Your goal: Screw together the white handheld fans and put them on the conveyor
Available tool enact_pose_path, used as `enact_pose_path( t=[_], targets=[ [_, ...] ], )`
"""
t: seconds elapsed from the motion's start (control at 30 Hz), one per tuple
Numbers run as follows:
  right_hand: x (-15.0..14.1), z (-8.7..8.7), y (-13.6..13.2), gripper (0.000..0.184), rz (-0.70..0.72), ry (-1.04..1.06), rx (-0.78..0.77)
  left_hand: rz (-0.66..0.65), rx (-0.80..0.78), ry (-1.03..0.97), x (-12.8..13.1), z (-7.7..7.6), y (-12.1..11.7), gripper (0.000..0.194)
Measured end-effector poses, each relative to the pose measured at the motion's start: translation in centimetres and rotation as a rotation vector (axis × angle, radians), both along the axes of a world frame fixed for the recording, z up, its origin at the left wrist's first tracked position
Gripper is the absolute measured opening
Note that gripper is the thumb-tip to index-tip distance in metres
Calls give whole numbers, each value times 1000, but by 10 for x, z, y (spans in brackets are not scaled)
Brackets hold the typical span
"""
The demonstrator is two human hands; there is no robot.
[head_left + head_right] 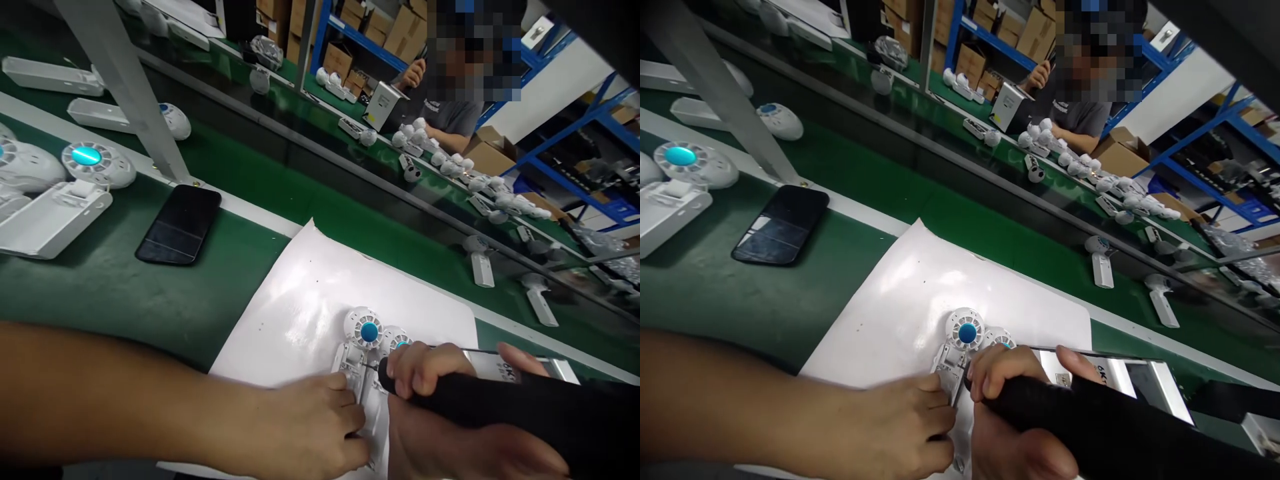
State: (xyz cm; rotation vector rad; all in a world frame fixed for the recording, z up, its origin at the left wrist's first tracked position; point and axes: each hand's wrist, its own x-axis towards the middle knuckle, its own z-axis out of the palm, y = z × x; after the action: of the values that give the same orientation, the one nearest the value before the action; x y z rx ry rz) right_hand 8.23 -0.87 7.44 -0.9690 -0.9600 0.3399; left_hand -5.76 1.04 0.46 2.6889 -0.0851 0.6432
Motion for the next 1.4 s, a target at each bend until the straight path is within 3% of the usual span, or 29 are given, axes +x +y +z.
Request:
enact_pose_path(
  t=[0.17,0.33,0.5,0.7,0.8,0.93,1.03,1.2,1.3,1.4],
  targets=[
    [0,-3,11,56,-97,31,-9,23,-11,-10,0,-3,-3,10],
    [7,-15,12,54,35,43,-79,10,-4,-3,-1,-2,-2,11],
    [5,-26,14,50,70,93,-108,43,20,-30,-2,0,-2,11],
    [6,-31,22,32,115,134,-60,36,107,-6,-5,2,-1,12],
    [11,-24,23,39,159,127,-34,51,136,-29,-7,7,3,8],
    [14,-7,11,68,111,100,68,36,160,-21,-15,19,5,35],
    [11,2,0,73,88,30,105,-3,170,-23,-19,25,0,40],
    [4,3,-2,60,110,91,65,-75,114,17,-22,24,-3,37],
    [8,8,-4,54,73,91,109,-34,120,19,-26,17,1,34],
    [28,26,-19,28,95,-6,94,11,99,84,-30,9,16,38]
  ],
)
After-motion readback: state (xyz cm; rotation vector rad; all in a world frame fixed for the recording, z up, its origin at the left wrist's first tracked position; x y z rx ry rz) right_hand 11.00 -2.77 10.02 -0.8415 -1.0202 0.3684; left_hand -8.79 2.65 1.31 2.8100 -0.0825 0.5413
